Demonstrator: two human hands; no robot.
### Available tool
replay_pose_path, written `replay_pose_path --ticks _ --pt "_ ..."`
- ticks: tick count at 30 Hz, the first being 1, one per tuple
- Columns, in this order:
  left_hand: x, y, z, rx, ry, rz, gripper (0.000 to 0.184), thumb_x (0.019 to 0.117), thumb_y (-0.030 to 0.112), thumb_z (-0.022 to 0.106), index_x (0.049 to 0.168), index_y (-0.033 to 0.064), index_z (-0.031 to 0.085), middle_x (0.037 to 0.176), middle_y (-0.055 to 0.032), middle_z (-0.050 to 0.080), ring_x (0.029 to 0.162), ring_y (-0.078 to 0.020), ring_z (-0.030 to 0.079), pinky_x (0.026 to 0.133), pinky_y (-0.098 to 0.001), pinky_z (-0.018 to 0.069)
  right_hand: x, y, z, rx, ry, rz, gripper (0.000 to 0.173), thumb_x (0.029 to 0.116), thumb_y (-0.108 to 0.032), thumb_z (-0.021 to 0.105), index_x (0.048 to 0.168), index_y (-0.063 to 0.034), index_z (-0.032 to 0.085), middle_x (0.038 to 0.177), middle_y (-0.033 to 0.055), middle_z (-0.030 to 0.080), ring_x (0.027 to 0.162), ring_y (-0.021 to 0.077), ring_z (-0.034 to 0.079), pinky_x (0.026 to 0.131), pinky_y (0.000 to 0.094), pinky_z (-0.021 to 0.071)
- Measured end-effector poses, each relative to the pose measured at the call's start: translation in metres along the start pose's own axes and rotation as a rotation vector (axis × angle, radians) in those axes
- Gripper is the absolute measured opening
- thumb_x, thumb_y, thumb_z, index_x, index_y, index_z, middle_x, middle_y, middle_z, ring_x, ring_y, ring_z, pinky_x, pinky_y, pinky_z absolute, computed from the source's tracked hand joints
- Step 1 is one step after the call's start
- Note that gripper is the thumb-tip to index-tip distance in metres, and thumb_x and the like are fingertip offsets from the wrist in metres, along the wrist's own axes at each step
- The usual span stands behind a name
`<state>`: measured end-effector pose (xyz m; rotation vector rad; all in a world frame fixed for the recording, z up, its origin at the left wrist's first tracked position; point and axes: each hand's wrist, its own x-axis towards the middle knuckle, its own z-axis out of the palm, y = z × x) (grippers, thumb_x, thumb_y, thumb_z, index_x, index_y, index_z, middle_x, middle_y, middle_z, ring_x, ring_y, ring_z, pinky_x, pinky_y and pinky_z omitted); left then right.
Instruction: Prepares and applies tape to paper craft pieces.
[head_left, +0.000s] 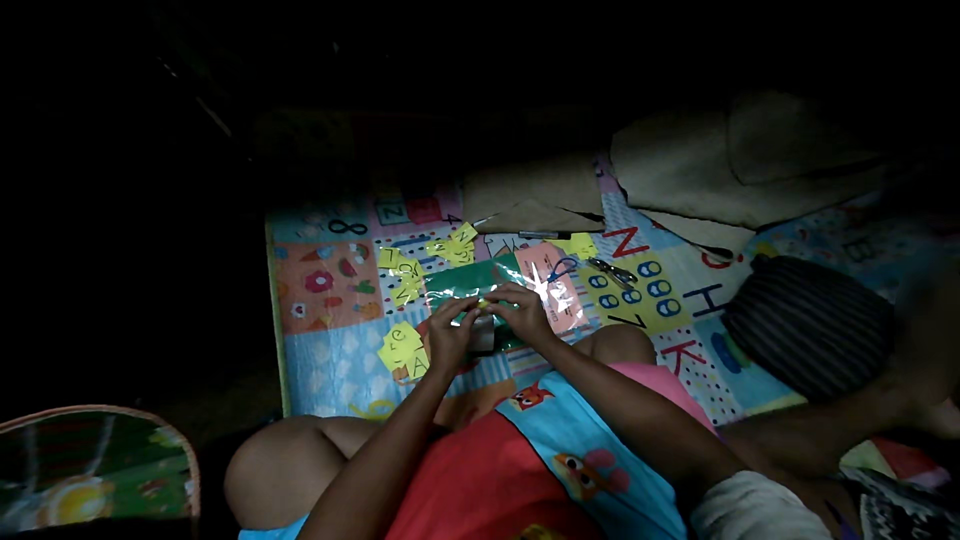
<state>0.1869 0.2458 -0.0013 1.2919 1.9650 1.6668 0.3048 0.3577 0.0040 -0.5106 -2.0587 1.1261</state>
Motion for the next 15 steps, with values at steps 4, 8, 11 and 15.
replay_pose_path --ticks 4,8,11,15 --pt "0.0012 0.0003 -0.0016 0.025 -0.002 0.014 0.016 0.0897 -0.004 0.069 0.104 -0.0101 0.073 0.102 -0.0217 0.072 0.099 -0.0261 0.068 0.093 -0.041 0.0531 0.0007 -0.0015 -0.0013 -0.042 -0.002 0.004 0.014 0.0848 0.004 0.075 0.098 0.0051 0.078 0.096 0.0182 0.073 0.093 0.0294 0.069 0.089 0.0462 0.0542" --pt "0.0021 0.0039 -0.003 0.023 -0.012 -0.019 0.015 0.089 -0.004 0.07 0.103 -0.0088 0.073 0.102 -0.0206 0.071 0.1 -0.0247 0.067 0.094 -0.0395 0.0525 0.0005 -0.0011 -0.0018 -0.011 -0.014 0.016 0.013 0.0865 0.004 0.073 0.099 0.0062 0.076 0.096 0.018 0.071 0.088 0.022 0.069 0.083 0.0358 0.0578" --pt "0.0019 0.0038 -0.0032 0.033 -0.01 -0.021 0.015 0.0887 -0.003 0.071 0.102 -0.0086 0.074 0.104 -0.0221 0.071 0.102 -0.0281 0.067 0.094 -0.0425 0.0522 0.0004 -0.0026 -0.002 0.021 -0.023 0.05 0.014 0.087 0.006 0.072 0.1 0.0079 0.076 0.097 0.0186 0.071 0.084 0.0194 0.068 0.079 0.0314 0.0573" --pt "0.0016 0.0031 -0.0037 0.051 -0.008 -0.008 0.015 0.0881 -0.003 0.071 0.102 -0.0081 0.074 0.102 -0.0221 0.071 0.101 -0.0291 0.067 0.093 -0.043 0.0523 0.0002 -0.002 -0.0022 0.009 -0.017 0.036 0.013 0.0868 0.006 0.072 0.099 0.0081 0.076 0.096 0.0187 0.071 0.084 0.02 0.068 0.08 0.0324 0.0581"
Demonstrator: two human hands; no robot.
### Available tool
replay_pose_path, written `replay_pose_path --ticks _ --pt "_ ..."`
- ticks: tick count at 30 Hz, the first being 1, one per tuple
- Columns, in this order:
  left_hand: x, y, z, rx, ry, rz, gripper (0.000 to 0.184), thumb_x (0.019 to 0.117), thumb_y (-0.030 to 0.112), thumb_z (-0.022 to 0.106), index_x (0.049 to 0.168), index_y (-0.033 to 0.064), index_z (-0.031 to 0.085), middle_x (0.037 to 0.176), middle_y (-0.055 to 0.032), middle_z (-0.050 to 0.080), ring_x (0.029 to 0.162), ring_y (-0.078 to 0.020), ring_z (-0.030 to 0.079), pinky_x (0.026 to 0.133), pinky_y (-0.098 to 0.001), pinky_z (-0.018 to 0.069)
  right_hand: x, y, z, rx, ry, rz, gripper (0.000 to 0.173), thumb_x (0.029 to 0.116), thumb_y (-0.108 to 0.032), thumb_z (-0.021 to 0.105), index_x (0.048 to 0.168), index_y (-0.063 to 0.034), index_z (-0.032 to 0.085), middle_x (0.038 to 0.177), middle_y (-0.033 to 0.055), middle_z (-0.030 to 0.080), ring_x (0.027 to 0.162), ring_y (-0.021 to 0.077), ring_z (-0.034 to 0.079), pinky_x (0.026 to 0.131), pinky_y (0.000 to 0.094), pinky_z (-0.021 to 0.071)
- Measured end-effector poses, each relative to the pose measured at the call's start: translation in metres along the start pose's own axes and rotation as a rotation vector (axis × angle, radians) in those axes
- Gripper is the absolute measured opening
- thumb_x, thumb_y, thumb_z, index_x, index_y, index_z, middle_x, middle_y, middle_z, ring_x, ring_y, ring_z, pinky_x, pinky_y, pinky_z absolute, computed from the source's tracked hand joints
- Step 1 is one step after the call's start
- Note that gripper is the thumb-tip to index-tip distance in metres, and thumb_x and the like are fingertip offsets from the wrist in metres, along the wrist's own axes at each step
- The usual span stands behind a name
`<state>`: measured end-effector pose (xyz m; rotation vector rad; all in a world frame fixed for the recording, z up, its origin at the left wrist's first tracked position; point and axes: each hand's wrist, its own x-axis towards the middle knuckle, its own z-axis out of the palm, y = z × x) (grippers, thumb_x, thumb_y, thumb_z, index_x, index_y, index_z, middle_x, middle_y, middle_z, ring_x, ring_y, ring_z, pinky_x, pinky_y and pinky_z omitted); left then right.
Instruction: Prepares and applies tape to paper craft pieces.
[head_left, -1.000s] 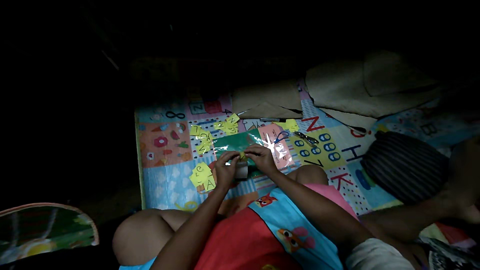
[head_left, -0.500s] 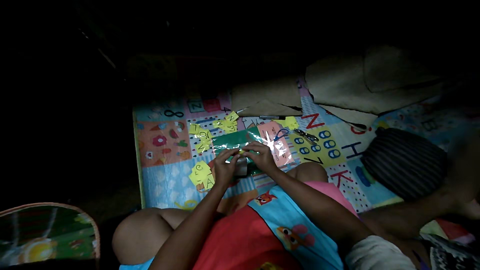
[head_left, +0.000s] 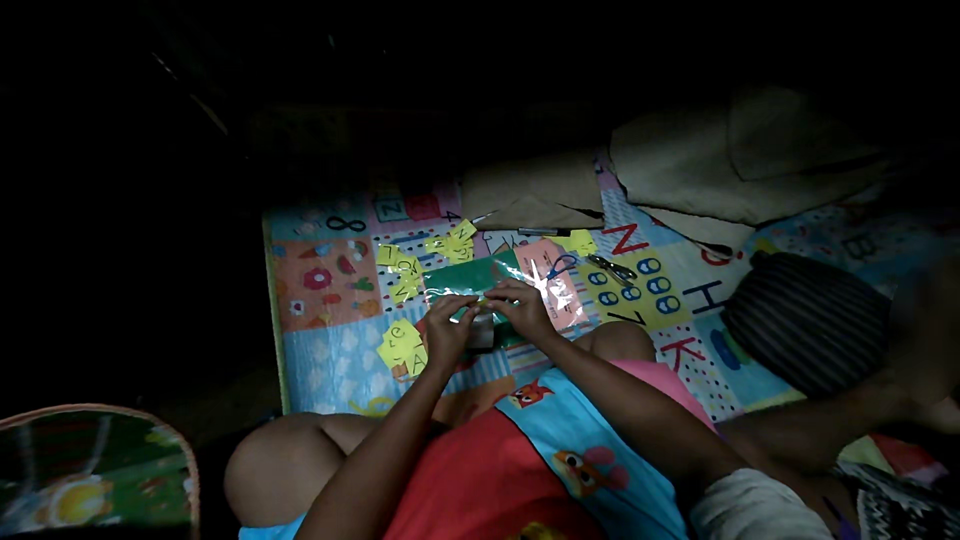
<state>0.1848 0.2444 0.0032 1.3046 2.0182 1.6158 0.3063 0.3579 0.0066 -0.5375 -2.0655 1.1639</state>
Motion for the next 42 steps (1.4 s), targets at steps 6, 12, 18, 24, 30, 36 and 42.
replay_pose_path --ticks 6,12,18,24,30,36,42 --pt "0.0 0.002 0.0 0.02 -0.011 -0.024 0.015 0.0875 -0.003 0.072 0.102 -0.0075 0.075 0.102 -0.0217 0.071 0.101 -0.0299 0.067 0.093 -0.0448 0.0515 0.0 0.0 -0.001 -0.042 0.005 0.005 0.011 0.0862 0.005 0.074 0.097 0.0065 0.077 0.094 0.0177 0.072 0.085 0.0213 0.068 0.081 0.0341 0.0566" --pt "0.0 0.004 -0.001 0.024 -0.018 -0.042 0.014 0.0878 -0.003 0.072 0.101 -0.0066 0.075 0.102 -0.0216 0.071 0.102 -0.0307 0.066 0.093 -0.046 0.0505 0.0 0.0 -0.002 -0.075 0.004 0.004 0.01 0.0864 0.004 0.075 0.096 0.0047 0.078 0.095 0.0176 0.072 0.087 0.0248 0.069 0.082 0.0399 0.0562" --pt "-0.001 0.004 0.0 0.067 -0.023 -0.013 0.012 0.0881 -0.002 0.072 0.098 -0.0069 0.075 0.101 -0.0218 0.072 0.103 -0.0345 0.066 0.093 -0.0497 0.05 0.0 -0.002 -0.002 -0.096 -0.015 0.015 0.007 0.0873 0.003 0.074 0.093 0.0036 0.078 0.095 0.0175 0.072 0.091 0.0291 0.068 0.086 0.0468 0.0536" --pt "-0.001 0.009 0.003 0.093 -0.028 -0.068 0.01 0.0906 -0.001 0.07 0.097 -0.0073 0.074 0.099 -0.0221 0.072 0.101 -0.0366 0.066 0.095 -0.0529 0.0489 0.0 -0.008 -0.001 -0.133 -0.031 0.072 0.004 0.0886 0.001 0.074 0.092 0.002 0.077 0.117 0.024 0.062 0.094 0.0302 0.065 0.082 0.0426 0.0569" --pt "0.0 0.013 0.001 0.129 -0.041 -0.195 0.016 0.0934 0.007 0.072 0.1 -0.0072 0.072 0.113 -0.0276 0.059 0.107 -0.0371 0.059 0.094 -0.0503 0.0496 0.001 -0.007 -0.001 -0.15 -0.032 -0.008 0.004 0.0875 0.001 0.074 0.089 0.0033 0.077 0.117 0.0202 0.07 0.114 0.0403 0.061 0.099 0.0542 0.0476" --pt "0.001 0.004 -0.001 0.09 -0.049 -0.066 0.01 0.0937 0.0 0.066 0.096 -0.0084 0.07 0.108 -0.0241 0.069 0.115 -0.0412 0.061 0.101 -0.0562 0.0449 0.001 -0.009 -0.001 -0.104 -0.061 -0.035 0.012 0.0837 0.003 0.077 0.096 0.003 0.077 0.1 0.017 0.075 0.102 0.0344 0.067 0.092 0.0486 0.0526" --pt "0.002 -0.006 -0.004 -0.01 -0.128 -0.016 0.019 0.093 0.001 0.066 0.108 -0.0089 0.069 0.11 -0.0227 0.069 0.111 -0.0346 0.063 0.098 -0.0519 0.0479 0.004 -0.009 -0.002 -0.095 -0.075 -0.032 0.006 0.0839 0.006 0.075 0.089 0.0041 0.078 0.091 0.0178 0.075 0.096 0.0341 0.068 0.089 0.0494 0.0523"
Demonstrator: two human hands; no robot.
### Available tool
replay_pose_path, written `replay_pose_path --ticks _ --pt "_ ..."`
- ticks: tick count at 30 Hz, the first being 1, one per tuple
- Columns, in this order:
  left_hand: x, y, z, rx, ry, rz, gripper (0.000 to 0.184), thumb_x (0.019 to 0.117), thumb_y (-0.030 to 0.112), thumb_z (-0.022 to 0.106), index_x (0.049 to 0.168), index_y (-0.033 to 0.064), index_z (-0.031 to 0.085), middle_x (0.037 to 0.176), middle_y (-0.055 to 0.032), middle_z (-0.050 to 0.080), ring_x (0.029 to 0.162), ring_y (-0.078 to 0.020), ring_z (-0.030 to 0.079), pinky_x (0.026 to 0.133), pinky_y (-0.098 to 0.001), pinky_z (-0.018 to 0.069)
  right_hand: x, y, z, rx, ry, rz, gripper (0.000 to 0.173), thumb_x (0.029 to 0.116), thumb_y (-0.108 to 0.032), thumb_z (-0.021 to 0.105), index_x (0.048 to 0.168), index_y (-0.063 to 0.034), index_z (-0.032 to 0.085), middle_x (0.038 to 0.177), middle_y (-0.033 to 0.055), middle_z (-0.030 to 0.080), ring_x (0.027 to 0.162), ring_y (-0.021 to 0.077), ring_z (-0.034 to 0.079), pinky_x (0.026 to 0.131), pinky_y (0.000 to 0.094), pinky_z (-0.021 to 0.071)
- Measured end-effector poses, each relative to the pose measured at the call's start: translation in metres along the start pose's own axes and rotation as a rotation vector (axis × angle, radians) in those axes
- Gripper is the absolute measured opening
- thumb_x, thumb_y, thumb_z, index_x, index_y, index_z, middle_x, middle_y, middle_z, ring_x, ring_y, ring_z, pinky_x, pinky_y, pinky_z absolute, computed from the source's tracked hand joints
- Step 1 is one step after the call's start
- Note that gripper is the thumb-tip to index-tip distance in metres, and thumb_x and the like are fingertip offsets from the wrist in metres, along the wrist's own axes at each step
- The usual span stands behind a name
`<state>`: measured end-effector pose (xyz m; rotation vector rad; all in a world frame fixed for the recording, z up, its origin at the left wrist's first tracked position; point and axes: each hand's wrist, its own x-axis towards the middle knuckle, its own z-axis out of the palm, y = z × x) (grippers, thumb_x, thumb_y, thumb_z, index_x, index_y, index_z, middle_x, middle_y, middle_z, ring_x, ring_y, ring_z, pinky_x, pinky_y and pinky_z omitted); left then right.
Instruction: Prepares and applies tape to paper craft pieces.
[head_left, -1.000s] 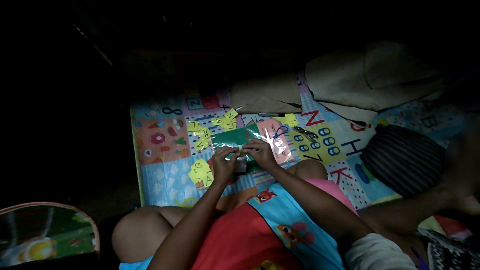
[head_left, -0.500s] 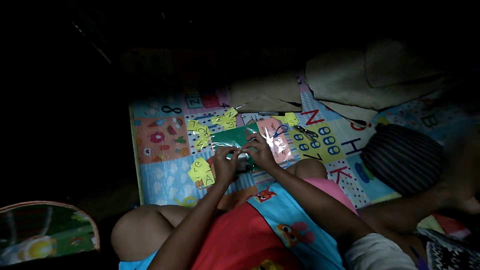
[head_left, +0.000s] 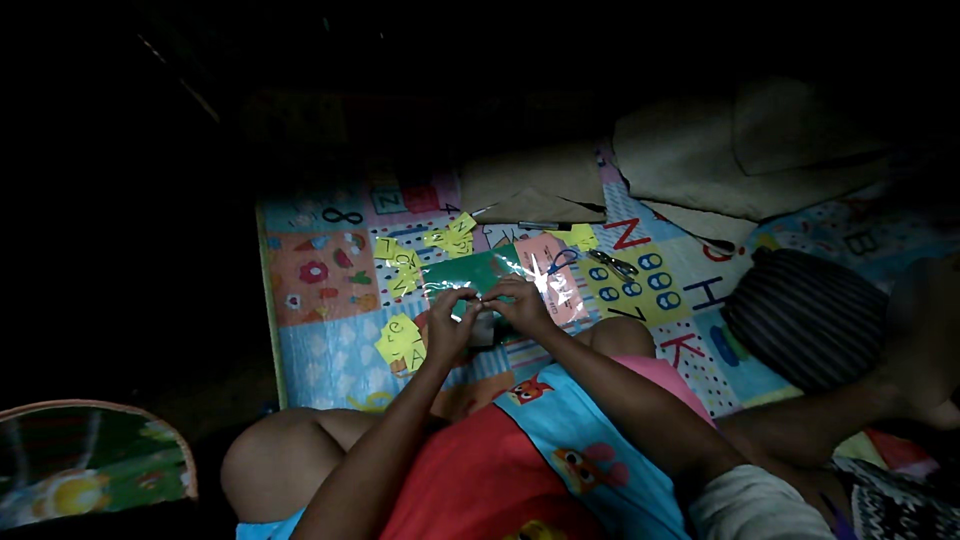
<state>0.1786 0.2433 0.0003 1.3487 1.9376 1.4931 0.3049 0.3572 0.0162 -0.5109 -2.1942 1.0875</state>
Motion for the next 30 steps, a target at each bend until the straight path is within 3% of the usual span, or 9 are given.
replay_pose_path --ticks 2,7,11,15,17,20,22,26,30 --pt "0.001 -0.003 -0.002 -0.066 -0.091 -0.054 0.023 0.0938 0.002 0.066 0.114 -0.0083 0.067 0.116 -0.022 0.068 0.114 -0.0309 0.063 0.098 -0.05 0.0481 0.0 -0.001 -0.002 0.049 0.0 0.061 0.006 0.085 0.005 0.074 0.089 0.0038 0.078 0.091 0.0167 0.074 0.094 0.0293 0.067 0.087 0.0453 0.0529" --pt "0.003 -0.003 0.003 -0.098 -0.143 -0.288 0.018 0.1 0.002 0.06 0.11 -0.0123 0.066 0.103 -0.0213 0.069 0.094 -0.022 0.067 0.092 -0.0392 0.0535 0.008 -0.001 -0.003 0.111 -0.052 0.26 0.011 0.0925 -0.001 0.07 0.1 0.0063 0.075 0.098 0.0173 0.074 0.089 0.0222 0.068 0.082 0.0389 0.054" --pt "0.005 -0.008 0.004 -0.156 -0.13 -0.365 0.017 0.1008 0.003 0.059 0.108 -0.012 0.065 0.1 -0.0192 0.067 0.089 -0.0193 0.064 0.087 -0.0377 0.0533 0.027 0.012 -0.011 0.109 -0.105 0.263 0.022 0.0975 -0.007 0.066 0.113 0.0084 0.07 0.129 0.024 0.063 0.115 0.0306 0.062 0.092 0.0409 0.0537" --pt "0.008 -0.021 0.004 -0.203 -0.099 -0.344 0.016 0.1006 0.004 0.059 0.104 -0.0107 0.065 0.094 -0.0147 0.066 0.085 -0.0149 0.062 0.083 -0.0349 0.0532 0.048 0.06 -0.049 -0.279 -0.268 0.39 0.038 0.0961 -0.014 0.071 0.128 0.0052 0.066 0.137 0.0301 0.057 0.13 0.0462 0.053 0.108 0.0612 0.0425" --pt "0.011 -0.022 0.004 -0.217 -0.094 -0.339 0.016 0.1005 0.004 0.059 0.103 -0.011 0.065 0.095 -0.0151 0.066 0.087 -0.0158 0.062 0.085 -0.036 0.0528 0.045 0.09 -0.066 -0.52 -0.429 0.513 0.053 0.0883 -0.017 0.08 0.135 0.0018 0.063 0.144 0.0305 0.052 0.136 0.0511 0.045 0.104 0.0712 0.039" --pt "0.014 -0.021 0.004 -0.226 -0.074 -0.363 0.016 0.1017 0.005 0.058 0.098 -0.0095 0.064 0.086 -0.0097 0.062 0.078 -0.0109 0.058 0.079 -0.0308 0.0517 0.024 0.121 -0.08 -0.676 -0.555 0.586 0.083 0.0731 -0.021 0.093 0.144 -0.0011 0.055 0.16 0.0264 0.035 0.146 0.0527 0.03 0.103 0.0775 0.0341" --pt "0.015 -0.023 0.004 -0.25 -0.075 -0.388 0.018 0.1037 0.006 0.055 0.095 -0.0081 0.062 0.082 -0.0071 0.057 0.074 -0.0096 0.053 0.075 -0.0296 0.049 0.012 0.129 -0.08 -0.721 -0.565 0.561 0.092 0.0686 -0.021 0.096 0.147 -0.0034 0.052 0.163 0.0225 0.031 0.146 0.0518 0.03 0.102 0.0767 0.0367" --pt "0.016 -0.029 0.004 -0.37 -0.097 -0.485 0.023 0.1078 0.009 0.046 0.103 -0.0068 0.063 0.089 -0.0083 0.06 0.08 -0.0116 0.059 0.082 -0.0351 0.0541 0.003 0.131 -0.074 -0.736 -0.496 0.561 0.087 0.0736 -0.016 0.093 0.15 -0.0069 0.051 0.162 0.0293 0.028 0.148 0.054 0.025 0.104 0.0768 0.034" --pt "0.018 -0.027 0.002 -0.427 -0.097 -0.532 0.025 0.1088 0.01 0.045 0.102 -0.0047 0.064 0.089 -0.0062 0.061 0.08 -0.0104 0.061 0.082 -0.0344 0.0557 0.003 0.127 -0.072 -0.734 -0.481 0.597 0.077 0.0843 -0.033 0.085 0.15 -0.0101 0.052 0.16 0.0331 0.029 0.15 0.0547 0.021 0.108 0.0803 0.0257"
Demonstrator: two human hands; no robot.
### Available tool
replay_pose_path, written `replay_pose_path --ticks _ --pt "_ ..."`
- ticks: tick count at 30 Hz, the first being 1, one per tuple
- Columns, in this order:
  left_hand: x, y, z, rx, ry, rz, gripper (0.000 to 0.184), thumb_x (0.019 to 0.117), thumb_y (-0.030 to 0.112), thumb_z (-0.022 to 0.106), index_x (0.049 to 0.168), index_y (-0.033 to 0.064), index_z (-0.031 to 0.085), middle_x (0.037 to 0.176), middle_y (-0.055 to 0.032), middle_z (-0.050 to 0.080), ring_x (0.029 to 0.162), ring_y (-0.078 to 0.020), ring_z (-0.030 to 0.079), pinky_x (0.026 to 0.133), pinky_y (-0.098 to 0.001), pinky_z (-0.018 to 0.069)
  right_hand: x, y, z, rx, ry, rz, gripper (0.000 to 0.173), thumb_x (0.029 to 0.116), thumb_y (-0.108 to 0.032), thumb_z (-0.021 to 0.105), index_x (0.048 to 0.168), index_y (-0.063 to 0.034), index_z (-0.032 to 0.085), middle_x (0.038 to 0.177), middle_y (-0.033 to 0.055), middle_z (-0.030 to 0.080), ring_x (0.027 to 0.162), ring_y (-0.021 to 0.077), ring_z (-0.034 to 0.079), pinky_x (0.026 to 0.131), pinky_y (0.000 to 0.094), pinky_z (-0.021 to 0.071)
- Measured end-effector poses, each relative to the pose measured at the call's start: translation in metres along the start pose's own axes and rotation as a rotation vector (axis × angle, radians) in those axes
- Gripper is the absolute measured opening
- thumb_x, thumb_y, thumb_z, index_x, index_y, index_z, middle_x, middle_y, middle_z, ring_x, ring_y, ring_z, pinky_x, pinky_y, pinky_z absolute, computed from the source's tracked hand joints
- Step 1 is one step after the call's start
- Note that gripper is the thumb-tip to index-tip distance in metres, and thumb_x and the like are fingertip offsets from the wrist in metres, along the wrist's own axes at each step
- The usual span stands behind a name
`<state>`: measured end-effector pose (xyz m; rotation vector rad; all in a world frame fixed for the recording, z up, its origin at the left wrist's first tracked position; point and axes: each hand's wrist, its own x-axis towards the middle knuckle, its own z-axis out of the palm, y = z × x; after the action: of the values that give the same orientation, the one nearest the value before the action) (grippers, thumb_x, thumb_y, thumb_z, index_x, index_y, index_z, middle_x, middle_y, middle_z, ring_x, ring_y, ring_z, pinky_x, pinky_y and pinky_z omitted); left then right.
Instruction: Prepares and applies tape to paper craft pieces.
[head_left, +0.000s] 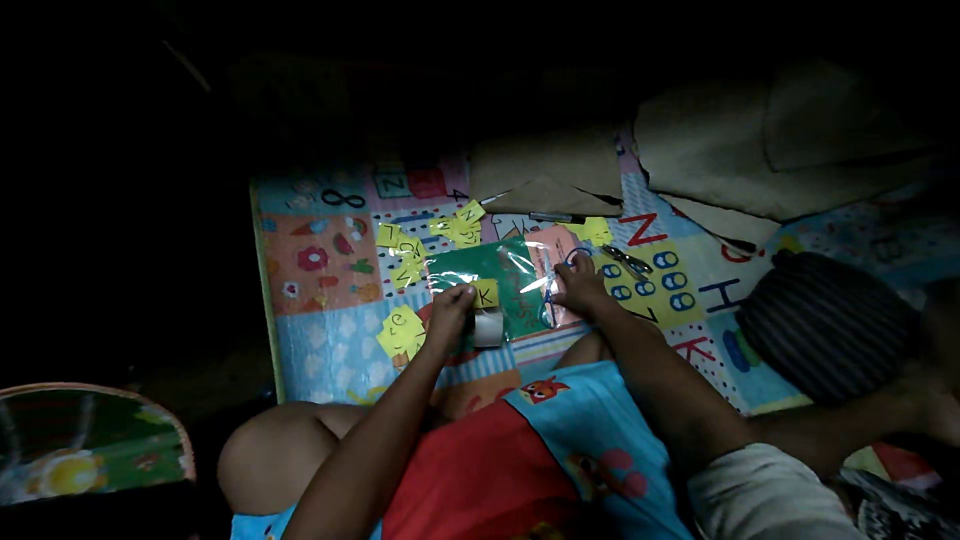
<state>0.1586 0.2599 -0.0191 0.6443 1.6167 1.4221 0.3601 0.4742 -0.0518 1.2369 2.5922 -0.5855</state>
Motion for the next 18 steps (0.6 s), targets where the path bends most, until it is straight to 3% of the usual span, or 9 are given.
replay_pose_path --ticks 3,5,8,11,15,18 --pt "0.003 0.003 0.0 -0.058 0.005 -0.066 0.024 0.109 0.01 0.044 0.106 -0.0052 0.063 0.095 -0.008 0.061 0.083 -0.0119 0.061 0.082 -0.0342 0.055 -0.007 -0.007 0.003 -0.036 -0.06 0.009 0.097 0.0745 -0.039 0.092 0.156 -0.0163 0.045 0.164 0.0316 0.022 0.153 0.0547 0.011 0.11 0.0852 0.0136" --pt "0.005 0.007 0.0 -0.129 0.02 -0.116 0.024 0.1092 0.009 0.043 0.111 -0.0068 0.061 0.099 -0.0103 0.061 0.085 -0.014 0.063 0.081 -0.0353 0.0564 -0.007 -0.01 0.006 -0.077 -0.09 0.024 0.103 0.0719 -0.037 0.094 0.158 -0.0192 0.04 0.164 0.0307 0.02 0.153 0.0536 0.011 0.109 0.0849 0.0142" --pt "0.004 0.018 -0.006 -0.164 0.012 -0.226 0.032 0.1115 0.016 0.038 0.127 -0.0051 0.056 0.113 -0.0174 0.063 0.089 -0.0225 0.069 0.081 -0.0407 0.0599 -0.007 -0.012 0.006 -0.067 -0.074 0.02 0.09 0.0773 -0.022 0.091 0.155 -0.0168 0.045 0.157 0.0337 0.031 0.146 0.0563 0.026 0.104 0.0812 0.028" --pt "0.005 0.024 -0.016 -0.147 0.025 -0.355 0.037 0.112 0.026 0.035 0.138 0.0053 0.05 0.12 -0.019 0.063 0.095 -0.0272 0.067 0.075 -0.0425 0.0559 -0.009 -0.008 0.003 -0.062 -0.038 0.008 0.071 0.0833 -0.006 0.08 0.149 -0.0123 0.054 0.145 0.0347 0.045 0.134 0.058 0.041 0.097 0.0765 0.0386" --pt "0.004 0.031 -0.021 -0.184 0.07 -0.421 0.04 0.1122 0.028 0.036 0.146 0.0086 0.043 0.128 -0.0219 0.058 0.101 -0.0333 0.066 0.074 -0.0467 0.0559 -0.011 -0.002 0.0 -0.017 -0.037 0.078 0.05 0.0967 -0.005 0.067 0.145 -0.0023 0.053 0.137 0.0379 0.051 0.121 0.0589 0.054 0.098 0.0694 0.0458" --pt "0.003 0.034 -0.021 -0.189 0.059 -0.432 0.041 0.112 0.029 0.036 0.147 0.0088 0.043 0.125 -0.0232 0.059 0.096 -0.0356 0.067 0.072 -0.0483 0.0569 -0.013 -0.003 -0.011 -0.018 -0.102 0.113 0.041 0.0965 -0.006 0.067 0.136 0.0034 0.058 0.129 0.0358 0.059 0.119 0.0536 0.058 0.099 0.0665 0.0463"
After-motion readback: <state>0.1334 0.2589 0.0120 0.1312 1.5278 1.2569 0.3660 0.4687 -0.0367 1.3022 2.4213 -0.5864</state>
